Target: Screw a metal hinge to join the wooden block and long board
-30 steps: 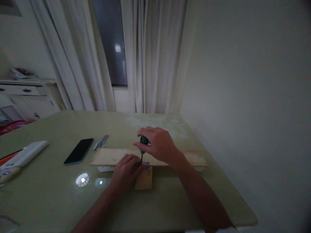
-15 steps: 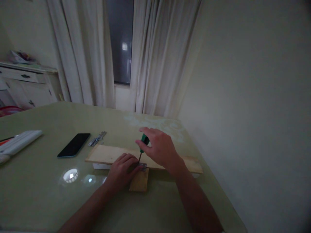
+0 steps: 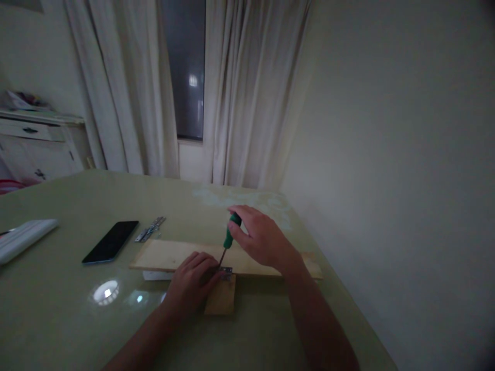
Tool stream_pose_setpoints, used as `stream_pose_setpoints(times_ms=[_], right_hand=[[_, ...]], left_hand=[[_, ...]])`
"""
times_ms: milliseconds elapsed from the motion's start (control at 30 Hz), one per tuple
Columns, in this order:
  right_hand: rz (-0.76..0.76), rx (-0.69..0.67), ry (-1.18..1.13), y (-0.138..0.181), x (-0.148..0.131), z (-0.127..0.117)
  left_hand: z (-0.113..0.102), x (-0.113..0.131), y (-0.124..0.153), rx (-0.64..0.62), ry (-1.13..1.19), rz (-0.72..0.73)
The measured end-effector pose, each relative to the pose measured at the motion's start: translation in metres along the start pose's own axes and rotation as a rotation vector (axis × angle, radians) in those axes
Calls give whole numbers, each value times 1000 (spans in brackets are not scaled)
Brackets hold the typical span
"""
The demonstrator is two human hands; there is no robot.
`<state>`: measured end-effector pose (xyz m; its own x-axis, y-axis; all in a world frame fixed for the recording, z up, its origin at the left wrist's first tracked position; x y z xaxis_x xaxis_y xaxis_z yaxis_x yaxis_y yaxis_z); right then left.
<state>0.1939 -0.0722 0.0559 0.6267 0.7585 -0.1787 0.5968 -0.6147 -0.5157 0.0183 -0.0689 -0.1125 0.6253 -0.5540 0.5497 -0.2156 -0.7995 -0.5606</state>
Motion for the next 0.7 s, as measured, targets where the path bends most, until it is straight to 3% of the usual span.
stream_pose_setpoints(times_ms=[100, 267, 367, 533, 600, 700], right_hand=[[-47, -60, -105, 8, -12, -8], [318, -63, 329, 3, -5, -1], [201, -91, 280, 1, -8, 0], [-167, -64, -233, 6, -14, -4], [-131, -33, -344, 1, -7, 4], [32, 59, -149, -8, 1, 16]], left_hand=[[0, -2, 1, -4, -11, 2], [1, -9, 3, 14, -16, 27], [2, -13, 3, 19, -12, 30], [1, -14, 3, -9, -36, 7], [1, -14, 3, -11, -47, -8], [0, -14, 2, -9, -50, -1]])
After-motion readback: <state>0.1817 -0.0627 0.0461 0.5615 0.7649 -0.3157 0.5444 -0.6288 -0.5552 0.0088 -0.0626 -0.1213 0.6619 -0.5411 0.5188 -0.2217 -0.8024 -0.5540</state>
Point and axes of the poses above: each hand's wrist, its own y-axis away from the middle knuckle, its own z-axis out of the palm, x = y × z, the point moved 4 cm from there along -y, towards the middle knuckle, and after that the axes turned 15 degrees about -z, right-handed, at the moved point
